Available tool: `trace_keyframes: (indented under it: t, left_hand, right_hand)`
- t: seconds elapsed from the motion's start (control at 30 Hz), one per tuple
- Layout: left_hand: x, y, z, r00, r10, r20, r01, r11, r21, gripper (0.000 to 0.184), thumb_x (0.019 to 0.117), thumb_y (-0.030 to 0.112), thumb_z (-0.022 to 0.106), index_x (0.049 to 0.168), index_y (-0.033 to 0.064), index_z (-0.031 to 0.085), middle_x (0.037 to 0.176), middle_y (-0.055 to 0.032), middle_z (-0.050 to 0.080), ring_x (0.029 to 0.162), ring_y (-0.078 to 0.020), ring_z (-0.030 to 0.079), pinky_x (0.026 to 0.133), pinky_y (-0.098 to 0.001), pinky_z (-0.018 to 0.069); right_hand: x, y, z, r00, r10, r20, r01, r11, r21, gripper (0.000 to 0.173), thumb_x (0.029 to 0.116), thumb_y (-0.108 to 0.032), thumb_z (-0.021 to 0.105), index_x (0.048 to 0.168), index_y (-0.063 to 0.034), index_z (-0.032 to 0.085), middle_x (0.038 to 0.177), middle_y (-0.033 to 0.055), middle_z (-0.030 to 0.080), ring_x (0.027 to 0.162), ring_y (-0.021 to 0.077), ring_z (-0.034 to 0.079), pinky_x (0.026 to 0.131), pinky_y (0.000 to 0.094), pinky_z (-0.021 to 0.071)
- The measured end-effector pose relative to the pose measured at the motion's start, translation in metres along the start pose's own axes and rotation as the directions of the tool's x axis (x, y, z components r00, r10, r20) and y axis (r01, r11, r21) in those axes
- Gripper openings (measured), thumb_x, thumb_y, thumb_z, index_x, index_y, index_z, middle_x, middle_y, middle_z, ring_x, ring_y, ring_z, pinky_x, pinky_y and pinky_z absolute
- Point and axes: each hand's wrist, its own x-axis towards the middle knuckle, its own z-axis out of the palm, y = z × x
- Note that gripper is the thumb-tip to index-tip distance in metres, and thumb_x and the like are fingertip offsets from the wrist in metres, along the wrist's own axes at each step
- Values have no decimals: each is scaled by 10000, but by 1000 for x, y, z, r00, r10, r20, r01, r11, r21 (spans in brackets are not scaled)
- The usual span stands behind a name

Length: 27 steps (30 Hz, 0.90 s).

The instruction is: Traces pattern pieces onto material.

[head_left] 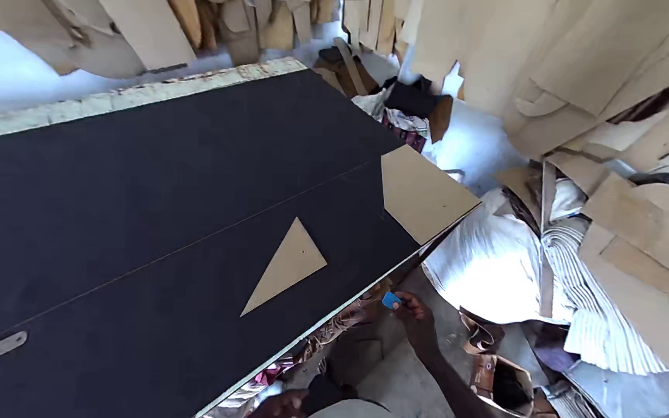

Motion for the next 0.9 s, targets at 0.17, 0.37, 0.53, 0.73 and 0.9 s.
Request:
trace_keyframes:
  t: [0.17, 0.37, 0.53, 0.73, 0.9]
  left_hand:
    - [59, 65, -85, 838, 255, -482, -277, 960, 26, 411, 1079, 291, 465, 1310, -5, 631, 996, -136, 746, 883, -242, 723, 848, -431, 605]
    - [127, 62, -140, 654, 363, -664, 95, 831, 547, 851, 906, 577, 681, 1562, 103, 417, 1598, -157, 425, 1489, -394, 360, 1194, -631, 311]
    - [158, 46, -129, 619, 400, -676, 264, 705, 659, 914, 837, 593, 736, 1562, 127, 429, 1623, -185, 368, 1495, -455, 316, 1165, -697, 285]
    - [158, 61, -127, 630, 366, -685, 285, 711, 643, 802, 842, 467, 782, 1524, 157, 493, 1440, -187, 550, 1294, -455, 522, 1035, -693, 428]
    - [166, 85, -141, 643, 121, -756, 383, 804, 455, 828, 799, 238, 878, 1511, 92, 480, 1396, -225, 566, 1301, -458, 516, 1083, -676, 413]
  right_hand:
    - [18, -7, 17, 981, 192, -18, -184, 964, 193, 325, 982, -16, 626, 1304, 26, 641, 969, 189, 718, 758, 246, 702, 706, 385, 623]
    - [72, -10, 54, 861, 457, 224, -509, 754, 415, 238, 1022, -56, 563, 1238, 15, 635, 970, 206, 693, 748, 247, 684, 689, 396, 608]
    - [132, -12, 78, 757, 564, 330, -652, 615, 444, 212, 1056, -200, 528, 1181, -66, 636, 924, 138, 685, 733, 221, 674, 649, 357, 588]
    - [177, -7, 100, 620, 627, 472, -763, 621, 179, 270, 1000, -330, 670, 1059, -80, 585, 797, 65, 614, 624, 150, 598, 541, 280, 519]
    - [220, -4, 93, 415, 577, 704, -763, 641, -76, 182, 1005, -118, 601, 1160, -38, 551, 942, 143, 699, 725, 193, 678, 603, 298, 557]
